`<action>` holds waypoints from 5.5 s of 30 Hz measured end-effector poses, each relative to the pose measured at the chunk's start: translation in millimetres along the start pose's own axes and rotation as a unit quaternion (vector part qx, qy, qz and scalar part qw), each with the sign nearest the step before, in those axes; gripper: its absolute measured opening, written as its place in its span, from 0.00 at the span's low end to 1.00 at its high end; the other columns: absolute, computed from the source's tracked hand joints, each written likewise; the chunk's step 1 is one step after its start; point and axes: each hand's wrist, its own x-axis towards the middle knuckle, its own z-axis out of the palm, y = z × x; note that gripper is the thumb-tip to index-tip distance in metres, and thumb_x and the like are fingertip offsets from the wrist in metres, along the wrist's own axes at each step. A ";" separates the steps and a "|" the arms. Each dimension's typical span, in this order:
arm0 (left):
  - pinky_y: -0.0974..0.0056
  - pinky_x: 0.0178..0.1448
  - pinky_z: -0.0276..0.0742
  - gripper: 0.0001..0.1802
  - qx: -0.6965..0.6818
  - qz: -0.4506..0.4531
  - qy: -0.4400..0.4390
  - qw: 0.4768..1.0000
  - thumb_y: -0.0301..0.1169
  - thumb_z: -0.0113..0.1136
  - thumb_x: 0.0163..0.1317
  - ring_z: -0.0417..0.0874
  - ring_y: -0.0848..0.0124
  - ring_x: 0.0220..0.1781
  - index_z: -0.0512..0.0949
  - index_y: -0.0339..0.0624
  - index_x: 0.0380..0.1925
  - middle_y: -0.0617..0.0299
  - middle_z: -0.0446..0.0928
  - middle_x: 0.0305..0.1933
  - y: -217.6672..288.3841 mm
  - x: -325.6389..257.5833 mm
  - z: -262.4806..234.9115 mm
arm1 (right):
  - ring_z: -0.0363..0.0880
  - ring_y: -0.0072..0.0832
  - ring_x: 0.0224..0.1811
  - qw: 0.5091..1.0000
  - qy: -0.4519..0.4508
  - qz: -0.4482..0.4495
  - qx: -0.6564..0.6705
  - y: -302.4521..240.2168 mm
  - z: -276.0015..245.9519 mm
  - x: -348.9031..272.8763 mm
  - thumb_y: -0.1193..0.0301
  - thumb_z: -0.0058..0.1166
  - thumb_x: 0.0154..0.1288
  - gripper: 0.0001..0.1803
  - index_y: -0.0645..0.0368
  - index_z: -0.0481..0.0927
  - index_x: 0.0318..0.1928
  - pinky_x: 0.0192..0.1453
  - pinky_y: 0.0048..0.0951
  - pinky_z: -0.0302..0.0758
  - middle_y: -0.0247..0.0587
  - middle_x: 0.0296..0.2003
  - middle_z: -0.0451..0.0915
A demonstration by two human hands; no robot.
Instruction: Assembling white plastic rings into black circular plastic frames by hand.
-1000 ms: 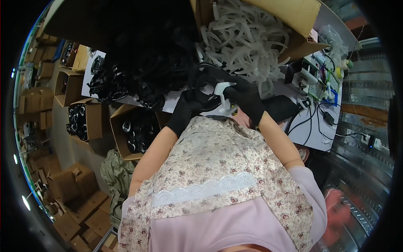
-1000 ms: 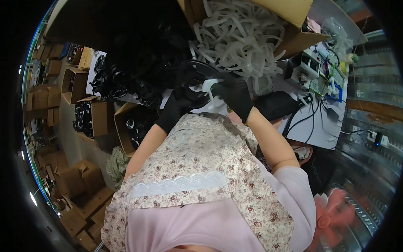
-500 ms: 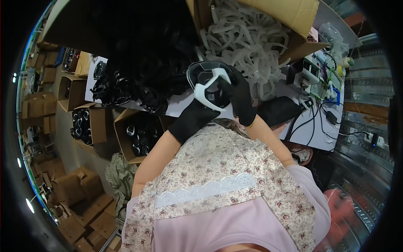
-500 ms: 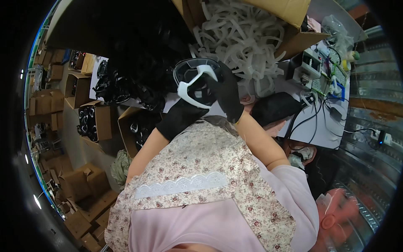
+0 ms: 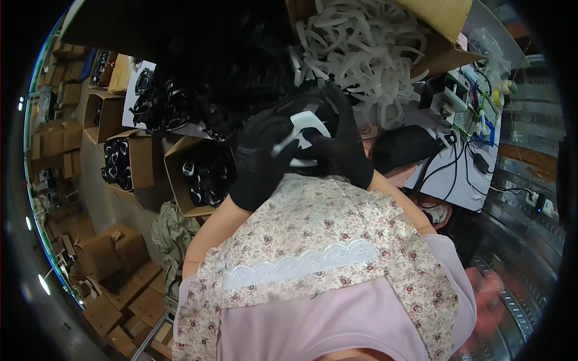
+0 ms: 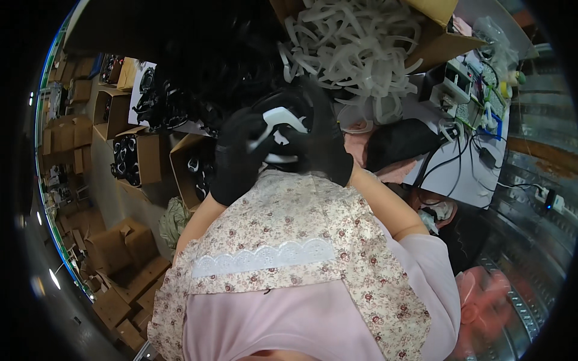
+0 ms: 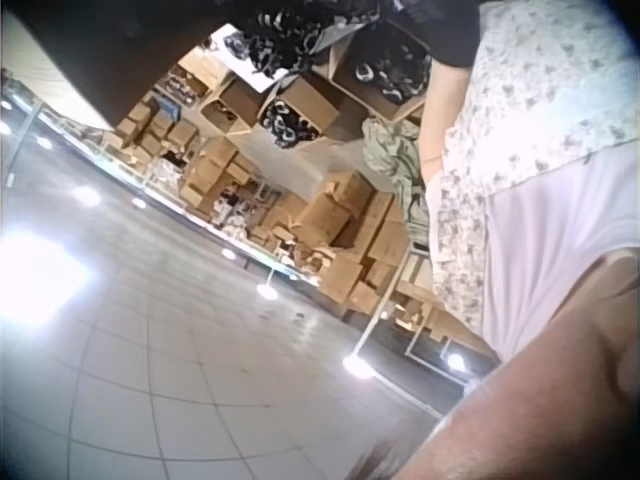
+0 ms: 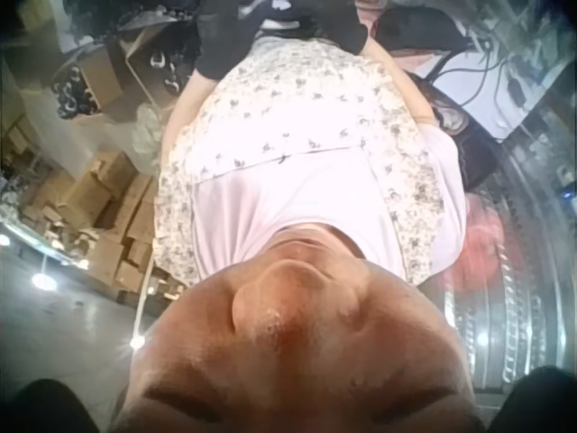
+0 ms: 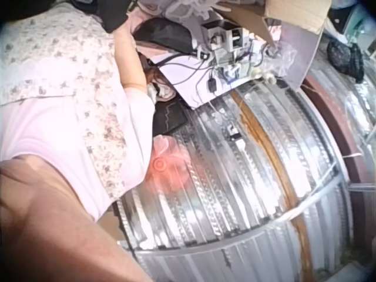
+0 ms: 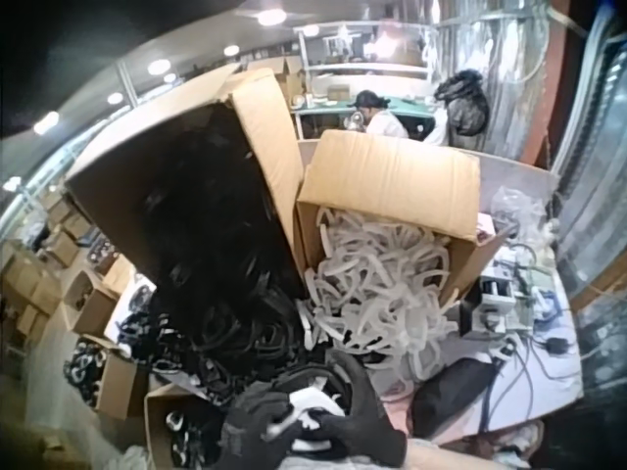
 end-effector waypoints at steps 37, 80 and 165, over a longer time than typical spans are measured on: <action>0.58 0.70 0.69 0.38 -0.350 -0.365 -0.004 0.863 0.30 0.66 0.61 0.72 0.62 0.69 0.64 0.37 0.70 0.52 0.71 0.66 18.5 -18.5 2.4 | 0.76 0.26 0.56 0.982 -0.087 0.123 0.117 -31.5 -12.3 10.7 0.65 0.65 0.64 0.29 0.63 0.71 0.62 0.61 0.29 0.74 0.40 0.51 0.76; 0.65 0.65 0.70 0.26 -0.388 -0.308 0.026 0.869 0.41 0.55 0.74 0.75 0.71 0.61 0.70 0.34 0.65 0.55 0.76 0.61 -22.9 -18.4 7.8 | 0.76 0.26 0.54 0.988 0.016 0.083 0.127 -21.4 -38.7 17.5 0.71 0.65 0.64 0.27 0.62 0.68 0.60 0.58 0.29 0.75 0.41 0.52 0.76; 0.62 0.59 0.75 0.19 -0.335 -0.372 0.008 0.866 0.34 0.58 0.69 0.80 0.67 0.54 0.77 0.37 0.56 0.57 0.79 0.54 -48.8 -34.4 34.9 | 0.78 0.27 0.58 0.971 -0.231 0.041 -0.047 -21.8 -23.2 66.3 0.71 0.64 0.65 0.30 0.61 0.71 0.66 0.62 0.29 0.75 0.45 0.61 0.77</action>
